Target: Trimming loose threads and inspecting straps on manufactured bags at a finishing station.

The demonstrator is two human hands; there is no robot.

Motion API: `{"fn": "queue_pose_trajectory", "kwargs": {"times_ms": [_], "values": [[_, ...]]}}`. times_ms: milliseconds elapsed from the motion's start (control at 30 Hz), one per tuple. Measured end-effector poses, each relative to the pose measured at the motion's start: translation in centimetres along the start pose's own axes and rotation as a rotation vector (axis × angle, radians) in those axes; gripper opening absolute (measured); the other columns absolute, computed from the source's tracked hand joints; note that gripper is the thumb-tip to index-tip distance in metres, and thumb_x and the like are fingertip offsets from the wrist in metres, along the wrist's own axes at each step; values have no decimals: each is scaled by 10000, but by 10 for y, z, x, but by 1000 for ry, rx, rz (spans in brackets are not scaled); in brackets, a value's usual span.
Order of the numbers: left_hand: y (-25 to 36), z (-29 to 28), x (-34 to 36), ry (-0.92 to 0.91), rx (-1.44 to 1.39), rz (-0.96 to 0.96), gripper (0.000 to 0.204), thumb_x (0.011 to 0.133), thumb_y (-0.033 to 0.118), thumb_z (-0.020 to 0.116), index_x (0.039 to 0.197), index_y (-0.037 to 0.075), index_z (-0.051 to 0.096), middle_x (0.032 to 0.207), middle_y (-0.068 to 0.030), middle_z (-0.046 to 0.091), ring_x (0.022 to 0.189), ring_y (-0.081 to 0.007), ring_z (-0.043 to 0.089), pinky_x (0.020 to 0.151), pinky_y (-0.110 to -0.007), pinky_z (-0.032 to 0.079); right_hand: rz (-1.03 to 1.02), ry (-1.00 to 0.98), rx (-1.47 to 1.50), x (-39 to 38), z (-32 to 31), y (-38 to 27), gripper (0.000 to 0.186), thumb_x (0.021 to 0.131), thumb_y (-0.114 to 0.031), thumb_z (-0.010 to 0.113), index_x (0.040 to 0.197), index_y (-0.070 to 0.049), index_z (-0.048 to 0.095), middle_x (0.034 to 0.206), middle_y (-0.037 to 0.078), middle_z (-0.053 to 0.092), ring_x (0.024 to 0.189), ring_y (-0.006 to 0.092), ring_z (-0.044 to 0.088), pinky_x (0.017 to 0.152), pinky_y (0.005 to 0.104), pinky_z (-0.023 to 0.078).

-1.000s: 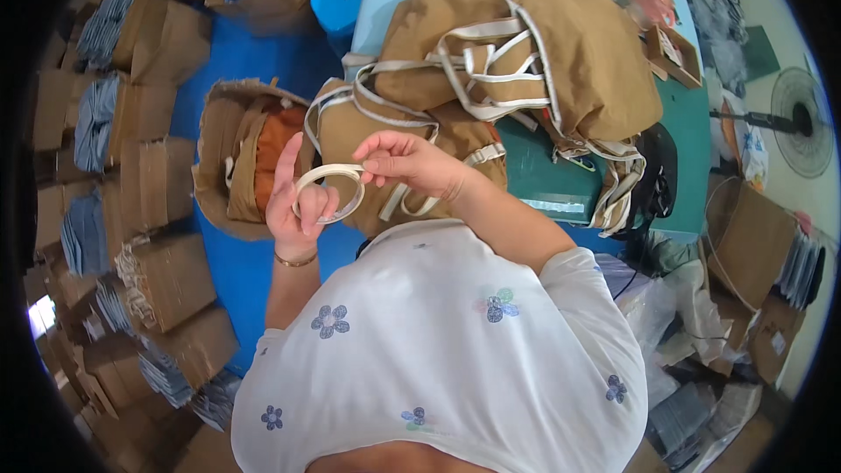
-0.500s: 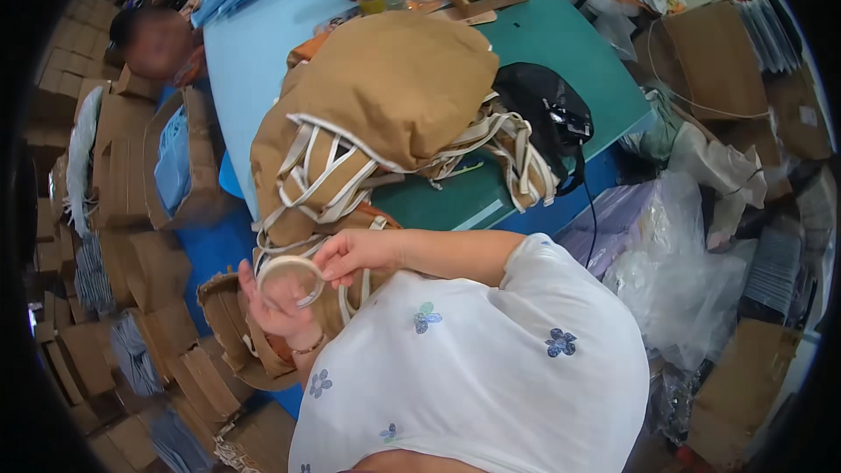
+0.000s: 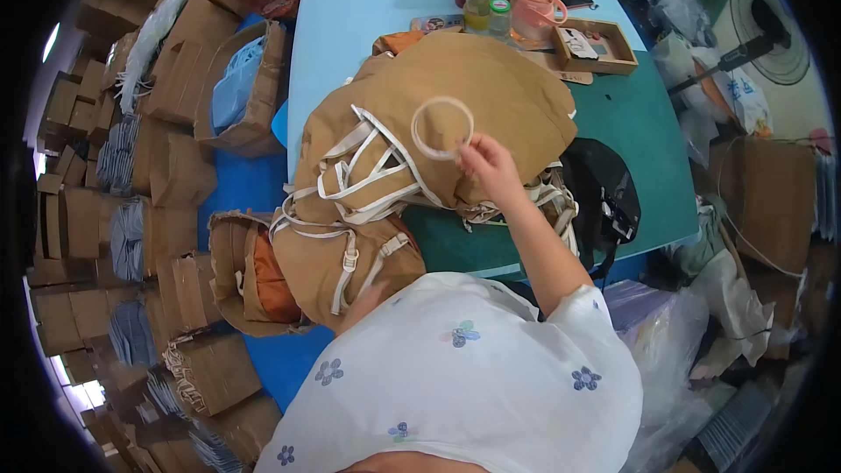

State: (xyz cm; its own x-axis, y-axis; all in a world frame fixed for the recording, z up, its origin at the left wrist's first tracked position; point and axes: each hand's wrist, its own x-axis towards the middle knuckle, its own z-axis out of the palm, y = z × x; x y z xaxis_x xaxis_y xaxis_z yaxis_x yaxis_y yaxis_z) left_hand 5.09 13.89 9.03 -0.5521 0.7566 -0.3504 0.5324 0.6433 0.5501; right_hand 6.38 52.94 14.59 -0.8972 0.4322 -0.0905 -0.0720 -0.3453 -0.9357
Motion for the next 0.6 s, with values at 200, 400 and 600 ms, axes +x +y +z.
{"fn": "queue_pose_trajectory", "kwargs": {"times_ms": [200,400,600], "values": [[-105,121,-76,69,-701,-407,453,865,297,614,1229,36,543,1035,-166,635,923,-269,620,811,-379,485,196,267,332,-2,38,40,202,945,-186,553,1097,-54,566,797,-24,559,685,54,500,603,185,397],[-183,231,-114,-25,-658,-806,417,855,303,612,1188,55,576,1020,-170,639,928,-284,623,803,-385,489,188,358,356,-16,62,54,188,954,-184,542,1100,-68,565,803,-27,565,701,38,500,595,173,402],[-124,133,-84,-198,-173,-523,358,891,349,530,1146,109,603,985,-167,660,949,-308,623,794,-394,493,84,395,171,-55,81,72,499,947,-165,541,1381,-40,327,1107,112,621,763,110,556,630,209,455]]}}
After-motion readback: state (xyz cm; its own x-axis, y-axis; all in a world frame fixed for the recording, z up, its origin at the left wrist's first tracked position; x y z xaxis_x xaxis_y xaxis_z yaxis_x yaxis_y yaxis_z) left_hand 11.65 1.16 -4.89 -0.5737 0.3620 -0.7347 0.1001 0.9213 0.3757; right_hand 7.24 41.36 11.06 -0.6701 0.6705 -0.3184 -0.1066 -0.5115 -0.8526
